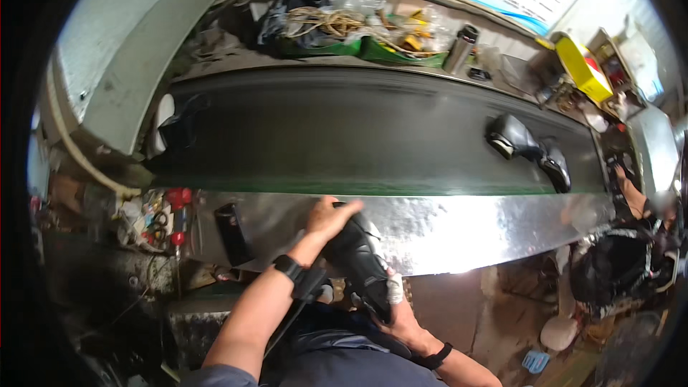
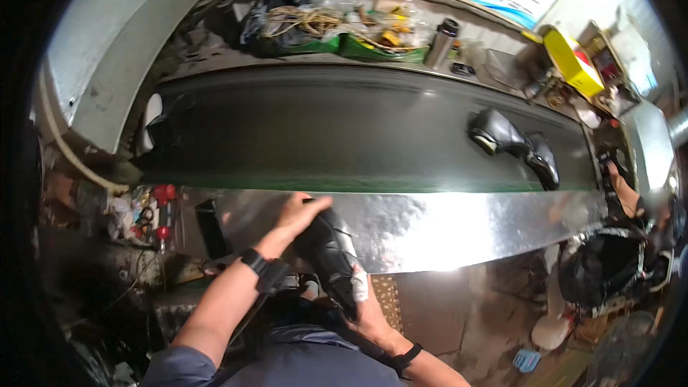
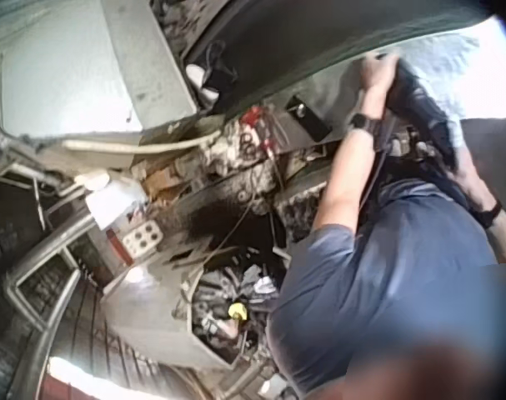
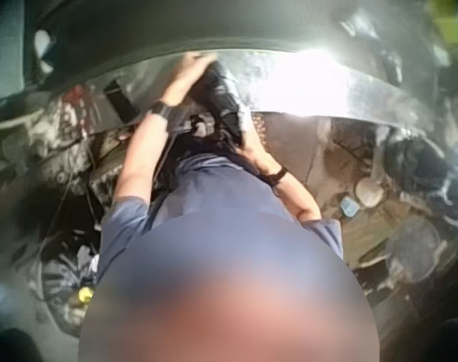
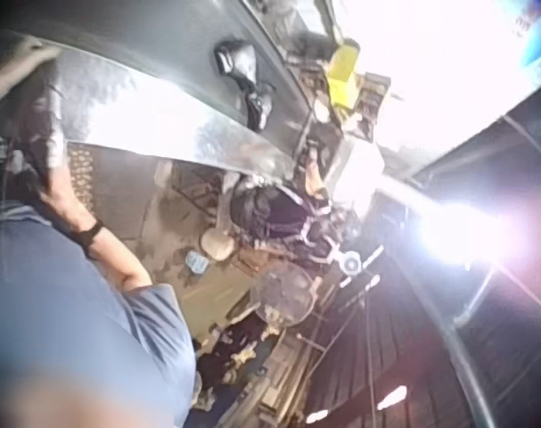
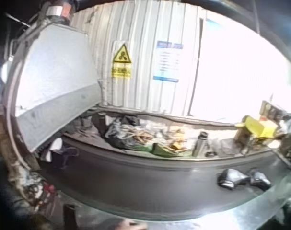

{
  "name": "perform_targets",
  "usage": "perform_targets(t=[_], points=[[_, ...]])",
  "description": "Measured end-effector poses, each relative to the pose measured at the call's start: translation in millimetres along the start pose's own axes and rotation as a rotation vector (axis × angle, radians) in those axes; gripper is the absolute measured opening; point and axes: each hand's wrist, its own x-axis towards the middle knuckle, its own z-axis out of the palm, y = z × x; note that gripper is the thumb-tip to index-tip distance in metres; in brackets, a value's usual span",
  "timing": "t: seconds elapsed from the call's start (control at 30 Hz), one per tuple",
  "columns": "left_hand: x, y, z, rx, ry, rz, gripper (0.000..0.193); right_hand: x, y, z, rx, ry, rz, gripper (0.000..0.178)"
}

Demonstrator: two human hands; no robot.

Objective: Operate a lasting machine to shape and pull the upper part of the shoe over the last.

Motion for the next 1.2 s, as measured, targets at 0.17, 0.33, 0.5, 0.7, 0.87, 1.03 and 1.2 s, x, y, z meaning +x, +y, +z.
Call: perform_targets(t=[0.17,0.33,0.5,0.7,0.87,1.03,1.2], points=[[-11.4,6.1,20.4,0.405,0.100,0.094,0.085,-7.1,39.8,7.8,0.046,0.029,0.042,0.101],[6.6,-8.5,19.1,0.270,0.212,0.094,0.056,-8.1,90.0,21.1,-0.098,0.129,-0.272,0.105],[-11.0,-16.9,-2.1,-0.029,0.238,0.059,0.039,-10.1,63.8,13.0,0.172,0.012,0.001,0.111],[-90.2,-19.3,-67.7,-0.271,0.425,0.121,0.031,41.7,6.7,-33.9,0.791,-0.197,0.312,0.111],[-182.5,-39.2,-128.0,-0.303,0.668,0.157,0.032,115.5,-50.2,6.0,0.729,-0.689,0.772,0.086],[-314.1,-96.1,-199.5,-0.393,0.967,-0.119,0.035,84.3,-151.5,91.0,0.582,-0.608,0.349,0.043],[-448.1,-180.7,-253.5,-0.434,1.467,-0.133,0.037,16.5,-226.3,205.9,0.756,-0.865,0.143,0.026]])
